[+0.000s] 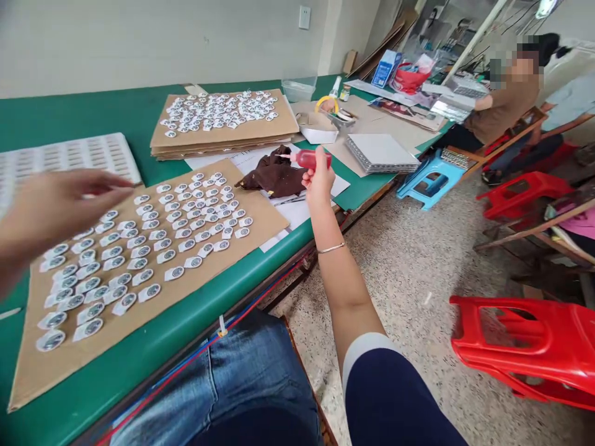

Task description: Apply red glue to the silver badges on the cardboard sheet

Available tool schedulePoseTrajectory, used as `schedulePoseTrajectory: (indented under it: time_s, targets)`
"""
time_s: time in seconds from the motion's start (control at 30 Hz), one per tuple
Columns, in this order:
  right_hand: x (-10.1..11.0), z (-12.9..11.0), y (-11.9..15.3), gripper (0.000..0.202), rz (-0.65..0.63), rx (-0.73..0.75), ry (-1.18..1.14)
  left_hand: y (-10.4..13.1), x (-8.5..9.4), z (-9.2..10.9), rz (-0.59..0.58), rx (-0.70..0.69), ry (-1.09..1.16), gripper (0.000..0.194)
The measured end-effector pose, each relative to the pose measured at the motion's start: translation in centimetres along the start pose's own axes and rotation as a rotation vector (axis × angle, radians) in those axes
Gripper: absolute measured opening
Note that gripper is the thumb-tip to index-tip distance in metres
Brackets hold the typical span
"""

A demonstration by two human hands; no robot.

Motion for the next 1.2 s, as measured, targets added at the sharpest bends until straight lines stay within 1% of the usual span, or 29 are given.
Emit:
schedulePoseTrajectory:
  time_s: [0.03, 0.07, 0.1, 0.17, 0.2, 0.27, 0.33, 0.4, 0.5, 0.6, 0.67, 0.77, 0.93, 1.07, 1.2]
  targets:
    - [-1.0, 0.3, -0.6, 0.038, -0.02, -0.008, 0.022, -1.5, -0.8, 0.6, 0.046, -0.045, -0.065, 0.012]
    - [-1.9, 0.5, -1.1, 0.038, -0.039, -0.014, 0.042, -3.2, -2.0, 1.4, 0.064, -0.1, -0.138, 0.013]
    - [-2.6, 0.7, -1.7, 0.038, -0.042, -0.015, 0.05, -5.0, -3.8, 2.1, 0.021, -0.116, -0.121, 0.015]
    - [-3.2, 0.8, -2.9, 0.04, -0.002, 0.008, 0.041, -8.7, -7.1, 3.7, -0.024, -0.132, -0.097, 0.018]
    - [-3.1, 0.8, -3.4, 0.04, 0.027, 0.023, 0.037, -10.4, -8.6, 4.5, -0.04, -0.132, -0.083, 0.019]
    - [-2.7, 0.9, -4.2, 0.038, 0.078, 0.04, 0.033, -13.4, -10.7, 6.1, -0.051, -0.13, -0.032, 0.02]
    - [-1.9, 1.0, -4.8, 0.037, 0.1, 0.056, 0.042, -15.5, -12.2, 7.5, -0.046, -0.134, 0.06, 0.019]
    - [-1.2, 1.0, -5.0, 0.037, 0.12, 0.074, 0.059, -17.1, -13.5, 9.0, -0.058, -0.162, 0.155, 0.017]
    - [-0.3, 1.0, -5.2, 0.036, 0.156, 0.065, 0.092, -18.4, -15.4, 10.9, -0.08, -0.217, 0.222, 0.016]
    - [0.1, 0.9, -5.3, 0.037, 0.175, 0.045, 0.104, -18.8, -16.7, 12.3, -0.069, -0.271, 0.181, 0.018]
    - [0.3, 0.9, -5.4, 0.038, 0.196, 0.031, 0.09, -18.8, -17.2, 13.1, -0.044, -0.323, 0.131, 0.019]
    - [0.6, 1.1, -5.5, 0.038, 0.221, -0.002, 0.073, -18.9, -17.4, 14.1, 0.006, -0.375, 0.084, 0.017]
    - [0.3, 1.6, -5.8, 0.038, 0.201, -0.016, 0.093, -19.9, -17.8, 14.3, 0.012, -0.337, 0.074, 0.014]
    - [-0.5, 1.7, -5.8, 0.041, 0.146, -0.008, 0.117, -20.3, -18.4, 14.0, -0.029, -0.348, 0.077, 0.016]
    - [-0.8, 2.0, -5.5, 0.042, 0.091, -0.053, 0.03, -20.1, -18.5, 13.8, -0.06, -0.296, 0.124, 0.019]
Point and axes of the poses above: each hand's wrist, its own y-axis away from the middle knuckle, its own x-axis out of the back of the hand, z = x × y, the point moved 6 cm from there along -y, towards the middle knuckle, and after that the axes turned 2 degrees about -x, right-handed, at the moved point
